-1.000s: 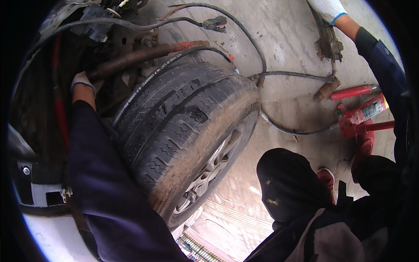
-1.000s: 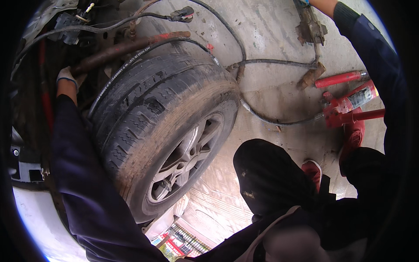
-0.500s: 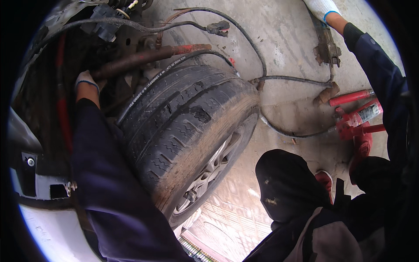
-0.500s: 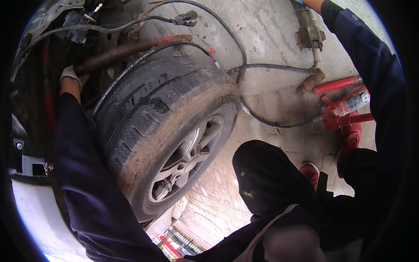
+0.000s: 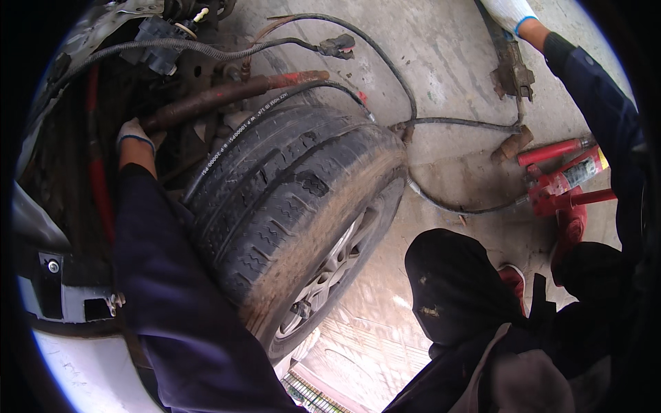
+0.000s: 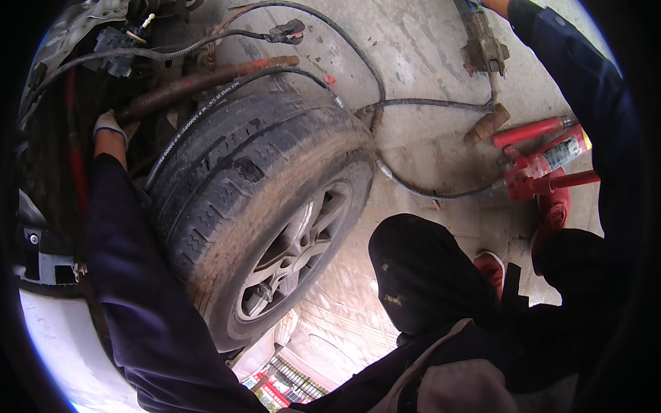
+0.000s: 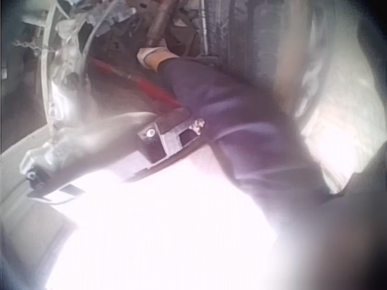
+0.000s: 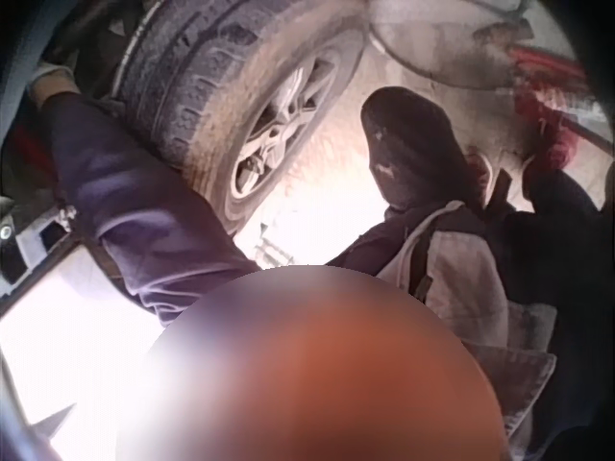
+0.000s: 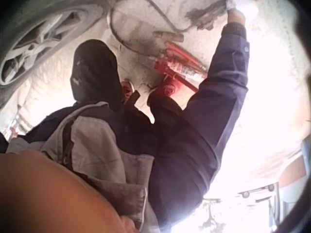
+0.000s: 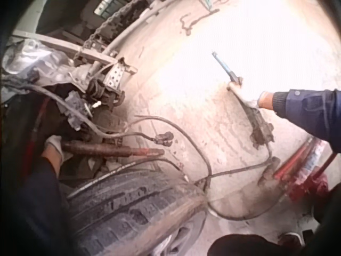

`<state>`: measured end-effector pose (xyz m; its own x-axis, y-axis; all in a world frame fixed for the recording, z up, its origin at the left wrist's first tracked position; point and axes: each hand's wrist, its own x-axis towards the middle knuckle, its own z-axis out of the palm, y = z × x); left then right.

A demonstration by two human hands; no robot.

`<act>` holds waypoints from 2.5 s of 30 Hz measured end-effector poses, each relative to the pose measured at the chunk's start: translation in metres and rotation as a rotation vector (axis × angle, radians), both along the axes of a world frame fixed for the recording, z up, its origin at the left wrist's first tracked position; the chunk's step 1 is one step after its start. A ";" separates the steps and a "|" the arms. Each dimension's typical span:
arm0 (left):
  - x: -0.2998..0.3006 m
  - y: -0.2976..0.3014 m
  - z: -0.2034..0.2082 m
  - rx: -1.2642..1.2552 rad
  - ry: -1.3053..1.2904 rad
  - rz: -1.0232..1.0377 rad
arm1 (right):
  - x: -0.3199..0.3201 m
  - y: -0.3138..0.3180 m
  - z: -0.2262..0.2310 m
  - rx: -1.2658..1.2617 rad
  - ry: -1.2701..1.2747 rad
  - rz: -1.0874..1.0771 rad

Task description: The person works under the front of a white car with the hood open, using a hammer and a floor jack to adjust suspension components near the wheel. They then attach a chain hoist to the engine bay and position it under the vehicle.

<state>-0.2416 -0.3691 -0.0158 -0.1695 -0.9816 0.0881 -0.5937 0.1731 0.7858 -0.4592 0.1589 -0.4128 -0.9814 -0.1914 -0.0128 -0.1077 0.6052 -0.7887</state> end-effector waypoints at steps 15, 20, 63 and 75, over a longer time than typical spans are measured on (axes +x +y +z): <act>0.000 -0.002 0.003 0.001 0.011 -0.036 | 0.054 0.004 0.027 -0.414 0.265 0.130; 0.000 0.006 0.000 -0.078 0.006 -0.002 | 0.003 0.006 -0.004 -0.193 -0.025 0.038; 0.007 -0.067 0.012 0.027 -0.051 -0.062 | -0.022 0.002 -0.044 0.149 0.198 0.030; 0.010 -0.068 0.008 0.020 0.054 -0.022 | 0.067 0.009 0.032 -0.127 0.387 0.074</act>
